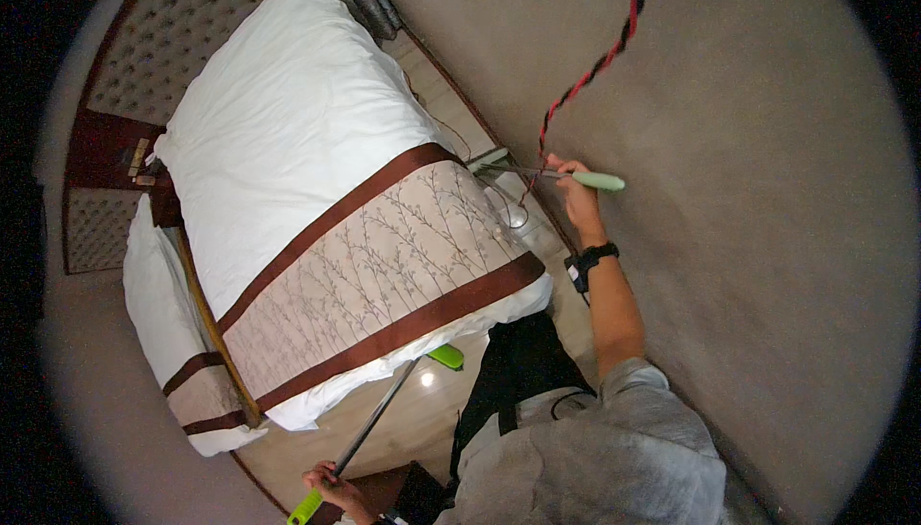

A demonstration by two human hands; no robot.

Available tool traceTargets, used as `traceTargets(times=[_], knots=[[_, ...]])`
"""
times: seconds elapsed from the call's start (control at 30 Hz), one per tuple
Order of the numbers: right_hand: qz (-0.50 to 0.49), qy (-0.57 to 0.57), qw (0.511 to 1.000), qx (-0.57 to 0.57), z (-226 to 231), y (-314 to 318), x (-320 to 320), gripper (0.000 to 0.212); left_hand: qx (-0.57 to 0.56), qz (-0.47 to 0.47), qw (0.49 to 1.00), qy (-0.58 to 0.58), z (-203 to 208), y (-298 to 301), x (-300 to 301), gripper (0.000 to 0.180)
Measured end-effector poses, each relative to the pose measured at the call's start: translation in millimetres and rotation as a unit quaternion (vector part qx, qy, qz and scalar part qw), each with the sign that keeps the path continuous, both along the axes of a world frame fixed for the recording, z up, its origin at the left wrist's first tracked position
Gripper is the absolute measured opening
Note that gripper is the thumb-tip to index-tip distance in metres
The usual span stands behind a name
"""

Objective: The person enters a bedroom and places a purple cloth on a red table. They then pick up a green mop and proceed to mop the tiled floor around two beds and a table, moving the mop back and forth across the room.

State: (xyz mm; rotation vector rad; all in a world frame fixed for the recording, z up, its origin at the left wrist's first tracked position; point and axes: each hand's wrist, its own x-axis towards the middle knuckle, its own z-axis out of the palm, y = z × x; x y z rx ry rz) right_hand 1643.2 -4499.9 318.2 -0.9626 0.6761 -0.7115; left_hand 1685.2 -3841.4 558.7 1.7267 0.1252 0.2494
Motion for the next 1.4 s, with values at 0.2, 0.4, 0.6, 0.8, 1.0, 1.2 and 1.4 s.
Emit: traceTargets(times=[0.2,0.4,0.6,0.8,1.0,1.2,1.4], knots=[[0.003,0.072,0.997,-0.019,-29,-17,9,0.026,-0.013,0.008,1.0,0.014,0,-9,-5,0.027],[-0.212,0.259,0.933,0.129,-18,-2,43,0.024,0.005,0.01,1.0,-0.001,-4,-5,-18,0.029],[-0.139,0.346,0.927,-0.049,-1,-9,48,0.015,0.002,-0.011,1.0,-0.021,-8,-6,-23,0.03],[-0.065,0.252,0.965,-0.04,-24,-19,20,0.015,-0.019,-0.007,1.0,-0.015,-6,-7,-32,0.03],[-0.156,0.229,0.949,0.154,-51,-2,22,0.018,-0.012,0.022,1.0,-0.017,0,-10,-42,0.033],[-0.213,0.324,0.89,0.239,-75,-6,39,0.032,-0.011,0.004,1.0,-0.016,2,-15,-39,0.031],[-0.197,0.271,0.925,0.178,-57,15,25,0.057,-0.009,0.021,1.0,-0.02,-4,-10,-37,0.03]])
